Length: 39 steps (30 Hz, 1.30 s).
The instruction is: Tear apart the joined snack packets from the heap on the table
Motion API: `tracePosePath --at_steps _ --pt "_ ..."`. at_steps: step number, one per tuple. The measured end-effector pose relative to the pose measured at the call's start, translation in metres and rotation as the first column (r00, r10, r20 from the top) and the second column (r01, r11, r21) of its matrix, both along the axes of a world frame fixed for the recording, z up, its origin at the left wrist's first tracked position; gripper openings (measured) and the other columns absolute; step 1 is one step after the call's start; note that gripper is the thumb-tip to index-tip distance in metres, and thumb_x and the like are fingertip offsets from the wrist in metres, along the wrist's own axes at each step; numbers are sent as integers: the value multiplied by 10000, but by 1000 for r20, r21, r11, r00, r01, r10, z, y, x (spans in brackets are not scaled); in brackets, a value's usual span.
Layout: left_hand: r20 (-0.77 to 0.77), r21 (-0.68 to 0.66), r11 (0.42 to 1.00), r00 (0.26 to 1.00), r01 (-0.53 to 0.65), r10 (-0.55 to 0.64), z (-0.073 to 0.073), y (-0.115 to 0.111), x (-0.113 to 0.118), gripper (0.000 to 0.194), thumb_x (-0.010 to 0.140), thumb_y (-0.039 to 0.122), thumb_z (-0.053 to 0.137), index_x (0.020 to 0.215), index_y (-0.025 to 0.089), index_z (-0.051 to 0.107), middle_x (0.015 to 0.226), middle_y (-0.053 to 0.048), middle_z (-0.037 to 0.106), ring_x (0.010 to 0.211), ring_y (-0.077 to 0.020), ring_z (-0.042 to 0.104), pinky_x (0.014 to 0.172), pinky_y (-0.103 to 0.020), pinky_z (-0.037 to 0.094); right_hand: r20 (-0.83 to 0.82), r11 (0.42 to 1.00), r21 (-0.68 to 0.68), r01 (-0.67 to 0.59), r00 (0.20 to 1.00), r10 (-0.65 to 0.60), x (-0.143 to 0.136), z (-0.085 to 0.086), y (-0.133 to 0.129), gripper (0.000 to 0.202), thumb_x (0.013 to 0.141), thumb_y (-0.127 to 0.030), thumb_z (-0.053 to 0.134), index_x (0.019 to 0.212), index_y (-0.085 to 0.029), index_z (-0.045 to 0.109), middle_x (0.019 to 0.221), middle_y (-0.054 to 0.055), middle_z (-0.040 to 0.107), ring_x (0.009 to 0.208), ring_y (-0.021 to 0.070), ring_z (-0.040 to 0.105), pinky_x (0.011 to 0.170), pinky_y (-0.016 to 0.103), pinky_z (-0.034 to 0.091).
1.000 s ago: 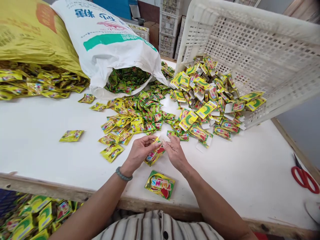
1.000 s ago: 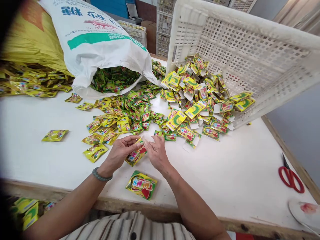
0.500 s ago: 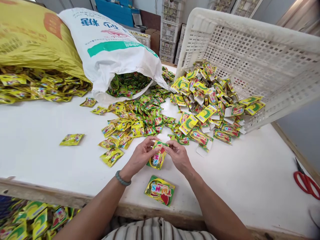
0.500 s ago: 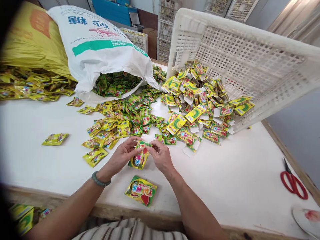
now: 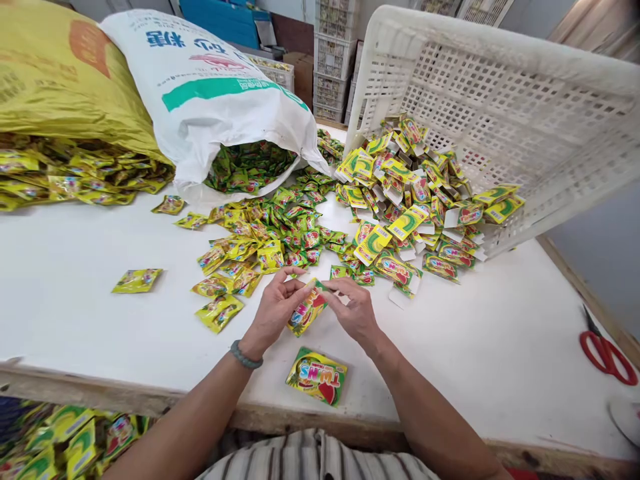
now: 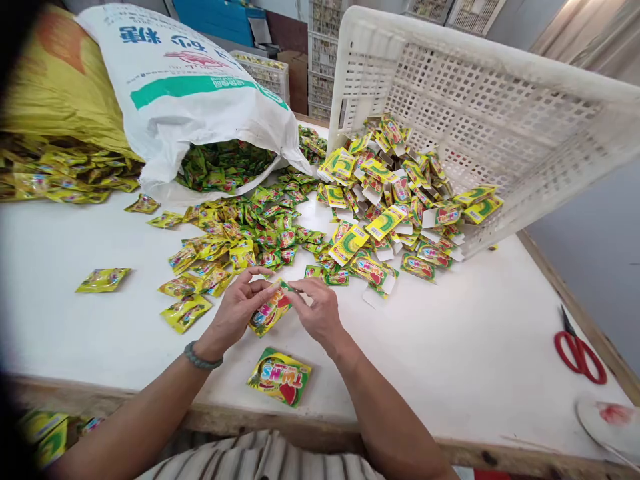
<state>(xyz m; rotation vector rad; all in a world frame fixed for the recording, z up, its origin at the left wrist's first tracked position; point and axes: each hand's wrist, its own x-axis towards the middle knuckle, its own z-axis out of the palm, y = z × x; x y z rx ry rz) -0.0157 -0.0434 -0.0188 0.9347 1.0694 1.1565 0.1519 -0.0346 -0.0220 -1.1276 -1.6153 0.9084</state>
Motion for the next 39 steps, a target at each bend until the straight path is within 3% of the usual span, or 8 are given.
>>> tracePosePath --at_steps 4,11,15,20,24,30,36,39 --pt "-31 2 998 998 -55 55 -2 0 0 457 712 420 772 1014 197 512 645 42 637 562 -112 576 532 -212 418 -81 984 -166 -70 995 58 -5 4 -4 189 836 -352 624 852 -211 748 844 36 732 746 161 617 663 281 466" --pt "-16 -31 999 1000 -24 23 -3 0 5 472 677 389 804 1002 182 532 651 25 667 547 -115 583 525 -220 427 -401 876 -471 -105 910 -107 -5 -5 3 255 591 -366 821 717 -187 690 681 -2 673 638 141 591 646 284 479" --pt "-33 -29 999 999 18 -19 -2 0 4 453 686 388 801 998 176 549 679 10 683 575 -126 610 532 -222 436 -402 846 -526 -87 902 -157 2 -3 6 227 608 -386 805 655 -183 716 618 -11 656 614 129 565 669 292 467" --pt "-31 -10 1000 1000 0 0 -3 -1 1 418 699 403 790 975 167 583 674 6 683 566 -117 606 521 -214 436 -261 896 -427 -124 965 9 6 1 2 179 732 -377 715 764 -209 766 723 8 711 719 177 623 715 317 471" --pt "22 -63 998 1000 -10 12 -2 -1 0 411 701 412 787 966 167 589 651 11 678 536 -122 607 512 -223 447 0 990 -133 -39 999 39 2 3 -4 177 832 -282 603 827 -213 766 819 43 743 774 193 645 699 314 477" --pt "30 -41 999 999 -10 12 1 -2 -1 371 708 392 783 930 159 598 629 20 667 520 -94 571 513 -202 428 261 969 235 -73 965 10 -5 7 -13 198 888 -260 568 928 -185 746 879 89 742 812 212 646 797 378 483" --pt "54 -60 997 998 48 -44 0 -1 -2 517 678 397 796 1059 182 522 577 65 613 467 -86 499 471 -194 379 146 980 195 25 988 -55 -12 3 -14 216 880 -283 606 1048 -208 718 1000 89 731 932 206 655 858 361 510" --pt "0 -69 995 998 66 -66 0 -7 0 537 713 398 769 1115 200 472 573 83 601 448 -72 455 464 -182 337 103 992 119 -34 994 22 -10 -1 -9 200 904 -292 567 885 -197 742 865 66 741 824 185 671 788 324 520"
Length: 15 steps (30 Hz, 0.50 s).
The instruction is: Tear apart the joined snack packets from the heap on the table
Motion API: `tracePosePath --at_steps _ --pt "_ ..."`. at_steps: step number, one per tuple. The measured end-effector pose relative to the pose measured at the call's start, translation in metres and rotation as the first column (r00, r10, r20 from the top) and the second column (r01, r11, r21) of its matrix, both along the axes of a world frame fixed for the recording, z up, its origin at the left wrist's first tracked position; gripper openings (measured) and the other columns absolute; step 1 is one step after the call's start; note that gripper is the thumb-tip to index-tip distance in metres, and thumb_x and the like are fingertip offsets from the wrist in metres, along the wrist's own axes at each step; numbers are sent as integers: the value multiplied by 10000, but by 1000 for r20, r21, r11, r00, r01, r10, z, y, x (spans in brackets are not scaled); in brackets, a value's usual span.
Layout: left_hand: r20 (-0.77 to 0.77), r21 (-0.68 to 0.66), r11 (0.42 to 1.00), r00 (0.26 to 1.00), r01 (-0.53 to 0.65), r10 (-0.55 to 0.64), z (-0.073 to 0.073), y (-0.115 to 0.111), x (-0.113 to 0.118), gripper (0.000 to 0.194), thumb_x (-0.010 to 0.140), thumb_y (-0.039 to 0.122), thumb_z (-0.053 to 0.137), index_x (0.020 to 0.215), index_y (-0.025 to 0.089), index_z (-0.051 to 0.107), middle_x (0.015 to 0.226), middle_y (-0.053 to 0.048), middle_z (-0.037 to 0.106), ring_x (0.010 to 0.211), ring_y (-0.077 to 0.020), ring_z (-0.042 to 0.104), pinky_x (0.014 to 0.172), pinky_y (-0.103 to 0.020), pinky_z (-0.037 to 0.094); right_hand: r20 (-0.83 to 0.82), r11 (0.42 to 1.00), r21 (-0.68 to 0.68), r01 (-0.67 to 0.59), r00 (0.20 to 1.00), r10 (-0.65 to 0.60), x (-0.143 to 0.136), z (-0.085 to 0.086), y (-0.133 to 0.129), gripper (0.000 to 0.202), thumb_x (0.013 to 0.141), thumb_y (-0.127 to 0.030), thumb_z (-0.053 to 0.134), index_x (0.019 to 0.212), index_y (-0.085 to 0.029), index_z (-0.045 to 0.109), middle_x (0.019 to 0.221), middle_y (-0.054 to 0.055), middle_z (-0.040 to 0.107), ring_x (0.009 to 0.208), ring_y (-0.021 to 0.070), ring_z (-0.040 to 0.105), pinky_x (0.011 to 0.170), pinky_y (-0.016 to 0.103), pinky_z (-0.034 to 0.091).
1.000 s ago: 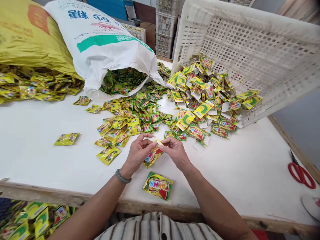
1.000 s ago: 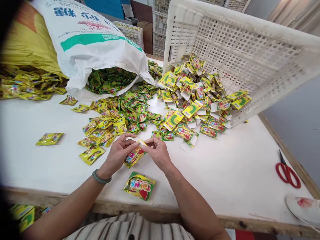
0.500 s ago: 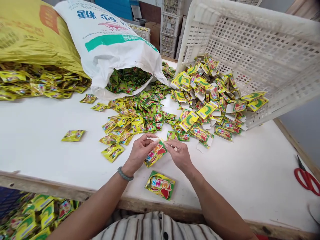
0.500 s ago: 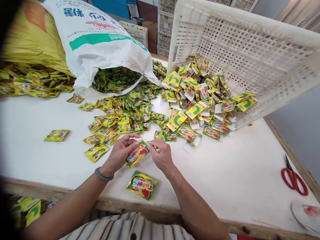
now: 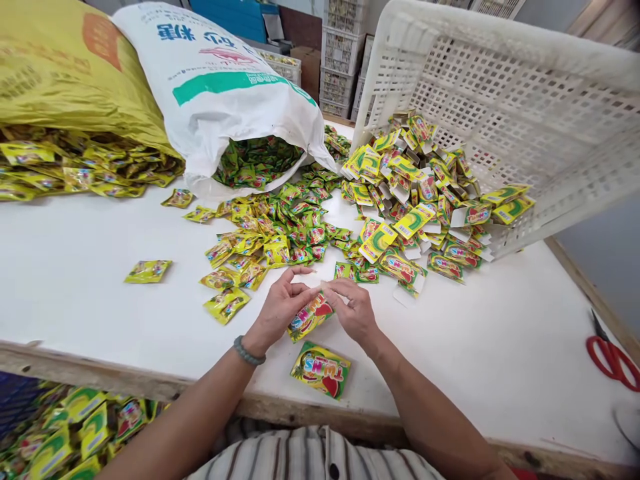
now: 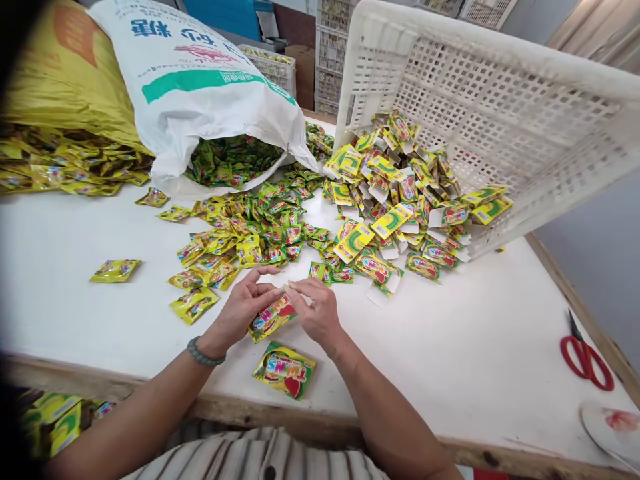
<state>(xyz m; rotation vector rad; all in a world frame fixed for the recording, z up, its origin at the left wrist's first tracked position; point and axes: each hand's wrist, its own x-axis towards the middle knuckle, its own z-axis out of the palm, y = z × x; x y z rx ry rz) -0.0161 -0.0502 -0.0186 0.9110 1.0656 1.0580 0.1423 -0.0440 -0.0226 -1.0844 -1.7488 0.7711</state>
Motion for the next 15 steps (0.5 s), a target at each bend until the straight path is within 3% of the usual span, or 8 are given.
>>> tracePosePath --at_steps 3,6,8,10,11,12,13,15 --pt "-114 24 982 976 187 -183 9 -13 5 535 751 382 737 1173 197 464 600 67 631 485 -85 488 498 -193 348 69 995 13 95 993 -96 10 -7 11 300 942 -306 488 803 -198 730 810 62 738 797 187 668 782 328 507" --pt "-273 42 876 849 480 -452 23 -27 6 534 751 339 729 1228 205 530 754 -9 726 642 -152 621 606 -245 438 318 976 127 178 924 -210 23 -19 22 291 927 -304 484 1099 -197 693 1130 108 707 1080 244 610 955 413 428" --pt "-427 98 865 806 493 -411 31 -34 -4 422 754 323 714 1158 231 632 874 -45 749 761 -194 664 697 -274 472 515 983 137 121 839 -175 28 -26 26 378 886 -259 516 1241 -183 621 1307 132 617 1221 289 521 1007 470 353" --pt "-604 195 935 787 298 -125 32 -37 -25 280 756 327 697 1023 245 703 899 -55 747 797 -220 671 742 -291 477 633 991 122 49 765 -115 30 -31 25 445 842 -171 521 1282 -165 588 1359 144 575 1253 305 489 1004 484 313" --pt "-695 238 957 718 167 47 31 -38 -38 242 759 334 685 982 243 709 902 -64 742 805 -236 670 751 -303 476 659 993 118 15 747 -90 29 -32 24 461 826 -127 510 1280 -161 586 1342 145 589 1233 298 504 993 476 306" --pt "-785 269 962 590 51 189 28 -39 -51 226 770 343 663 964 234 703 904 -78 735 810 -256 666 751 -320 474 666 993 115 -12 743 -68 27 -32 22 462 823 -95 493 1269 -163 591 1296 141 621 1191 285 533 979 461 307" --pt "-871 274 962 419 -18 256 25 -39 -63 239 796 352 626 986 222 690 928 -99 726 841 -281 660 761 -343 471 658 993 112 -32 752 -50 26 -32 21 445 832 -81 476 1249 -169 601 1225 134 662 1130 270 567 958 442 317" --pt "-975 200 980 96 -14 201 18 -40 -82 286 827 314 551 1050 172 660 997 -157 701 918 -333 641 773 -388 467 592 996 89 -27 805 -31 23 -30 19 366 867 -110 462 1188 -177 625 1078 122 712 998 249 610 895 402 356"
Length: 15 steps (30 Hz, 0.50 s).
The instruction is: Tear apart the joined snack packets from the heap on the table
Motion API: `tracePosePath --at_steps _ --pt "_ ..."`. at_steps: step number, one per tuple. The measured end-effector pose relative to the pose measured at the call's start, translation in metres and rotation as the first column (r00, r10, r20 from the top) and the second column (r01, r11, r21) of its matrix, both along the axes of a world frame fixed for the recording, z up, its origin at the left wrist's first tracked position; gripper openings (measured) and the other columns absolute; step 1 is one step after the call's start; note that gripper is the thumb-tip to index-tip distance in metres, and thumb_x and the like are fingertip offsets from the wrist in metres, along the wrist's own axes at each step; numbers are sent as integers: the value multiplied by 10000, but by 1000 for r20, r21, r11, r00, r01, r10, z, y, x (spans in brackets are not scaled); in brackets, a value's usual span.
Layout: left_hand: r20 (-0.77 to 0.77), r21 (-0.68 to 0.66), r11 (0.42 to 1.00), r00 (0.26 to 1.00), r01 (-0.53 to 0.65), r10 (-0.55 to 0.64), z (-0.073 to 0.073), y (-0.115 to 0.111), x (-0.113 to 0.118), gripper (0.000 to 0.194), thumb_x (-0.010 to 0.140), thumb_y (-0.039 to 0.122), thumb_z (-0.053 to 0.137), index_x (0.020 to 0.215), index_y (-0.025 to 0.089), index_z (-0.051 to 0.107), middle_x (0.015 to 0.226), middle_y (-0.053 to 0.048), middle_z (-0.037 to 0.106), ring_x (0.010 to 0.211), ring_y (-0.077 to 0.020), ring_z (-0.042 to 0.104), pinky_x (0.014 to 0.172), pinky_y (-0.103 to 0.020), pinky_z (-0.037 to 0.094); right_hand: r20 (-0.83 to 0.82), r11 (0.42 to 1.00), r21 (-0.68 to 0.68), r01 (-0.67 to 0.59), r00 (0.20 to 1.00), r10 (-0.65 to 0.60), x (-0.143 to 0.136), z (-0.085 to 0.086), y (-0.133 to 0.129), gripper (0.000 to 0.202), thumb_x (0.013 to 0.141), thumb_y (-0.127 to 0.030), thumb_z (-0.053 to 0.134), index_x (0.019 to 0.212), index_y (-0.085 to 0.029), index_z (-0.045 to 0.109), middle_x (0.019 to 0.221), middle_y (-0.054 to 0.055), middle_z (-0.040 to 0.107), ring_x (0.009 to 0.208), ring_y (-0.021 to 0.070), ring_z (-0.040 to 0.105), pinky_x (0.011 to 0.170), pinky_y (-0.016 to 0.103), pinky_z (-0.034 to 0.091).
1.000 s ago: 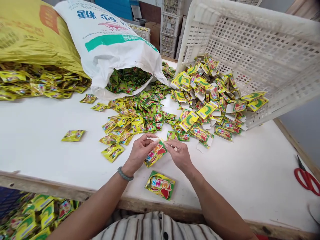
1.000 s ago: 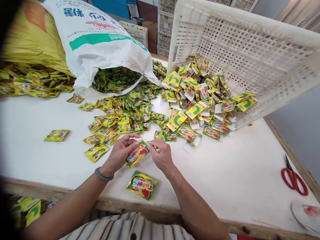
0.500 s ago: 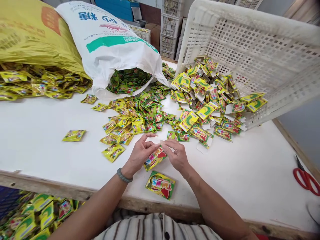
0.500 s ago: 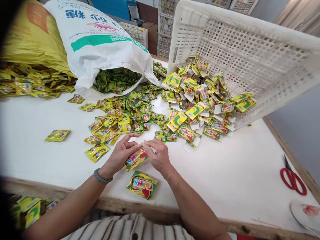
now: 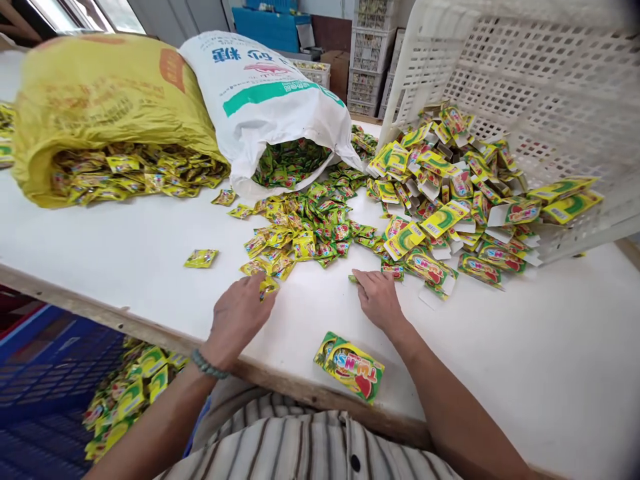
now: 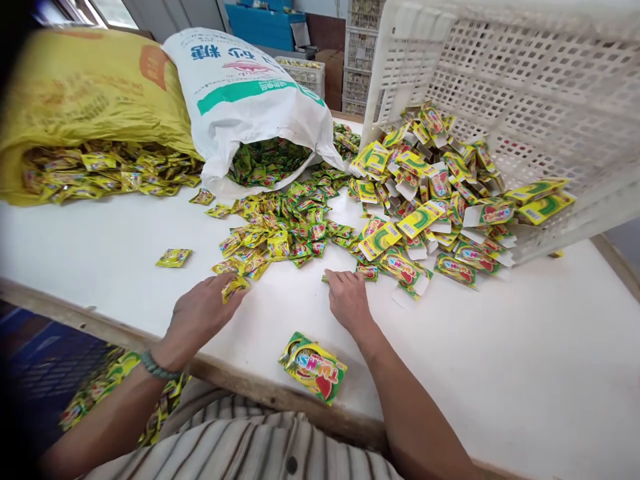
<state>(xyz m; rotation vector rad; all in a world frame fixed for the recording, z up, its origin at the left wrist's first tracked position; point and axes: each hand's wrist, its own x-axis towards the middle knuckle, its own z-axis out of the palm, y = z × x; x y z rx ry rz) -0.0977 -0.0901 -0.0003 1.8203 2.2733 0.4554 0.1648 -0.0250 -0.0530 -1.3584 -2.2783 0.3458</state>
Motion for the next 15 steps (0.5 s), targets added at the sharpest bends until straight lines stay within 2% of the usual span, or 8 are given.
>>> tracePosePath --at_steps 3,6,8,10,11,13,14,15 --pt "-238 -132 990 967 58 -89 -9 -1 -8 348 828 176 446 1118 106 627 1068 -218 666 965 -365 627 750 -408 464 -222 984 -157 83 968 -117 -2 4 1 234 901 -243 479 1076 -196 627 893 86 710 804 223 618 739 342 414" --pt "-222 -103 990 968 95 -116 -12 3 -2 387 834 144 398 1148 118 623 1019 -196 686 942 -351 649 720 -390 457 -441 908 -414 74 856 -270 -1 9 3 168 872 -365 514 898 -212 577 707 11 628 642 177 579 620 301 427" --pt "-50 -62 995 996 72 -75 -10 11 5 339 834 217 454 1100 150 652 924 -154 712 875 -338 667 692 -377 455 -578 838 -545 -24 734 -355 0 13 4 219 822 -428 570 848 -215 526 712 -16 595 629 155 584 605 290 459" --pt "324 -54 996 945 70 -49 -6 23 17 281 798 304 539 1007 177 678 831 -106 724 788 -307 679 647 -354 466 -660 788 -609 -94 612 -437 2 16 5 314 748 -459 651 888 -222 502 784 -19 601 649 146 600 602 291 490" --pt "542 -65 994 839 87 -38 -4 30 25 262 773 337 579 960 184 680 804 -85 726 757 -285 681 630 -339 478 -675 779 -619 -101 575 -462 3 17 6 352 720 -461 682 908 -224 501 807 -17 605 656 145 600 598 290 495" --pt "863 -83 984 506 156 -7 0 45 44 248 724 359 648 894 180 671 811 -62 734 736 -237 687 622 -307 509 -693 798 -597 -86 556 -458 7 17 8 346 712 -449 704 894 -215 525 795 -16 607 666 138 586 597 276 483" --pt "936 -95 977 352 190 22 1 53 54 246 699 348 681 868 171 666 824 -61 737 734 -216 689 631 -297 524 -701 817 -571 -80 564 -436 9 18 9 312 727 -442 697 864 -206 546 777 -14 608 674 135 577 607 270 474" --pt "969 -116 970 241 216 62 1 60 64 242 670 324 712 841 160 661 817 -61 737 714 -199 688 633 -290 534 -708 835 -546 -75 574 -412 13 18 10 280 745 -435 684 840 -198 568 767 -11 614 682 134 570 620 267 466"
